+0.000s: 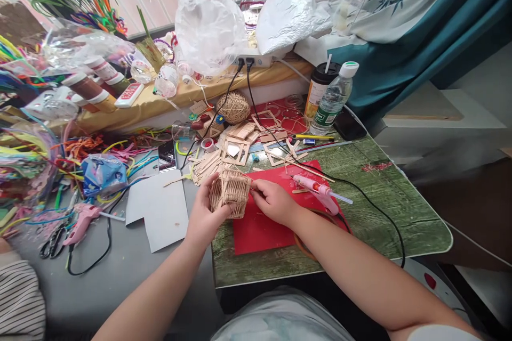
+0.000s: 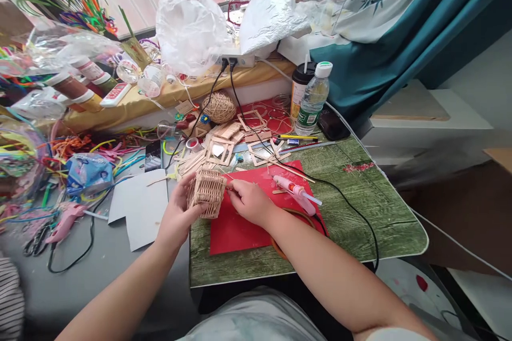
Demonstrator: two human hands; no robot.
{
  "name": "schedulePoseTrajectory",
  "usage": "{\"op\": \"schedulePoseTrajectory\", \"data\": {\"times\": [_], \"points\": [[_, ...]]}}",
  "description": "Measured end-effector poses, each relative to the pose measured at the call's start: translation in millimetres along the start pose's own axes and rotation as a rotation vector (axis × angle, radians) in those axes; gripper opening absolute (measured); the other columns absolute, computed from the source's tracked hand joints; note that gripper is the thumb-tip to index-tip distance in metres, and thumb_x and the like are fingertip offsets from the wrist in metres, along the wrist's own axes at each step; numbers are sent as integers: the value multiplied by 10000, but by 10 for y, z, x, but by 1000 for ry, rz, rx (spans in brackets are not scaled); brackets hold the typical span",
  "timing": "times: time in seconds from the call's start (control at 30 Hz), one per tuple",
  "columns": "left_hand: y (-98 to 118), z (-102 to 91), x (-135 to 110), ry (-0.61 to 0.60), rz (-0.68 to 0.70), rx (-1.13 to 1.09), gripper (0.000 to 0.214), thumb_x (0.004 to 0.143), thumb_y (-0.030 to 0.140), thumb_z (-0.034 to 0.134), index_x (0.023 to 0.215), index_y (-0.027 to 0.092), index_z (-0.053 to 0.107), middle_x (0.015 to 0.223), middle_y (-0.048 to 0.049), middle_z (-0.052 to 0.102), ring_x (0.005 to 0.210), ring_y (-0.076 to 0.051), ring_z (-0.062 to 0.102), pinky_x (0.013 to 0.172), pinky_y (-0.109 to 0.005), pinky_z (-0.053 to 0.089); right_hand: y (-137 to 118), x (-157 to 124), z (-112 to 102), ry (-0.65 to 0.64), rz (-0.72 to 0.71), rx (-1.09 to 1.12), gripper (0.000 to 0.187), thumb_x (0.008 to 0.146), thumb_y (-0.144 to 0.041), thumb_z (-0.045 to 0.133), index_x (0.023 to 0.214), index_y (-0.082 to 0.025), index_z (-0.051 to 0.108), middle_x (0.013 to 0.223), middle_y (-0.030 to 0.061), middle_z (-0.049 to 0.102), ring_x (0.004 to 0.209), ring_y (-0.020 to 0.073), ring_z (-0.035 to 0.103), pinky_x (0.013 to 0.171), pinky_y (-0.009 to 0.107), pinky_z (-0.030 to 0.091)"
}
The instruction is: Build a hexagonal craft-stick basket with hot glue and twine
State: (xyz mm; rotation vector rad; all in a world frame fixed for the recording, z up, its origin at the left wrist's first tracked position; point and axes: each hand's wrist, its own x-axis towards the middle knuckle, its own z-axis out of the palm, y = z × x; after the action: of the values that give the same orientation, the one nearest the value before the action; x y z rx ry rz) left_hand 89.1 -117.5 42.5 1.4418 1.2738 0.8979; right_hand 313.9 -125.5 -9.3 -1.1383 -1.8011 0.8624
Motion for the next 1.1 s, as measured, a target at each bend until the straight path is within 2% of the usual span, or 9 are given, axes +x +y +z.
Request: {"op": "schedulePoseTrajectory", "data": {"times": [0.1, 0.23, 0.33, 0.47, 0.63, 0.73, 0.93, 1.1], "points": [[-24, -20, 69, 41, -11, 7, 876, 759, 304, 813, 1562, 284, 463, 1537, -116, 574, 1383, -351, 603, 1119, -478, 542, 16, -27, 26, -31, -32, -82, 172, 1074, -209, 509, 1103, -222, 678, 1033, 78, 761, 944, 225, 703, 836, 326, 511], [-16, -79, 167, 90, 38, 188, 826, 756, 307, 821, 1524, 296, 516, 1525, -88, 580, 1413, -336, 575, 1198, -494, 469, 22, -54, 46, -80, -100, -152, 141, 1050, -183, 543, 1040, -221, 679, 990, 77, 760, 919, 227, 689, 837, 329, 498], [14, -128, 239, 65, 52, 353, 801, 763, 338, 816, 1508, 290, 528, 1526, -88, 578, 1424, -336, 560, 1222, -515, 434, 15, -65, 41, -110, -141, -195, 151, 1037, -159, 544, 1047, -218, 682, 1008, 82, 764, 936, 228, 684, 851, 331, 494], [86, -159, 304, 19, 144, 638, 786, 753, 368, 801, 1487, 266, 537, 1522, -100, 575, 1439, -361, 524, 1217, -543, 426, 15, -69, 33, -137, -181, -238, 132, 1008, -148, 566, 1033, -208, 680, 970, 79, 750, 905, 225, 665, 830, 326, 479], [219, -144, 307, -31, 140, 848, 763, 759, 409, 771, 1475, 276, 544, 1491, -96, 594, 1390, -385, 538, 1162, -558, 466, 35, -70, 42, -147, -185, -268, 126, 1006, -144, 557, 1006, -206, 667, 934, 74, 729, 876, 217, 642, 823, 316, 467], [255, -144, 307, -18, 135, 879, 781, 765, 433, 764, 1495, 279, 530, 1509, -90, 583, 1397, -389, 530, 1176, -560, 455, 36, -74, 41, -152, -172, -276, 118, 1007, -149, 555, 988, -208, 656, 920, 66, 723, 857, 207, 636, 806, 305, 462], [192, -202, 327, -32, 90, 780, 803, 770, 453, 768, 1511, 287, 507, 1513, -88, 590, 1427, -367, 530, 1156, -524, 493, 17, -75, 26, -186, -172, -283, 111, 1009, -194, 581, 926, -217, 650, 846, 38, 713, 804, 191, 631, 759, 294, 432], [200, -189, 199, 16, 135, 842, 823, 754, 401, 772, 1519, 301, 485, 1544, -90, 557, 1422, -380, 528, 1187, -557, 461, -9, -63, 16, -204, -176, -310, 225, 1055, -274, 549, 852, -215, 625, 814, 41, 698, 769, 185, 602, 725, 303, 393]]}}
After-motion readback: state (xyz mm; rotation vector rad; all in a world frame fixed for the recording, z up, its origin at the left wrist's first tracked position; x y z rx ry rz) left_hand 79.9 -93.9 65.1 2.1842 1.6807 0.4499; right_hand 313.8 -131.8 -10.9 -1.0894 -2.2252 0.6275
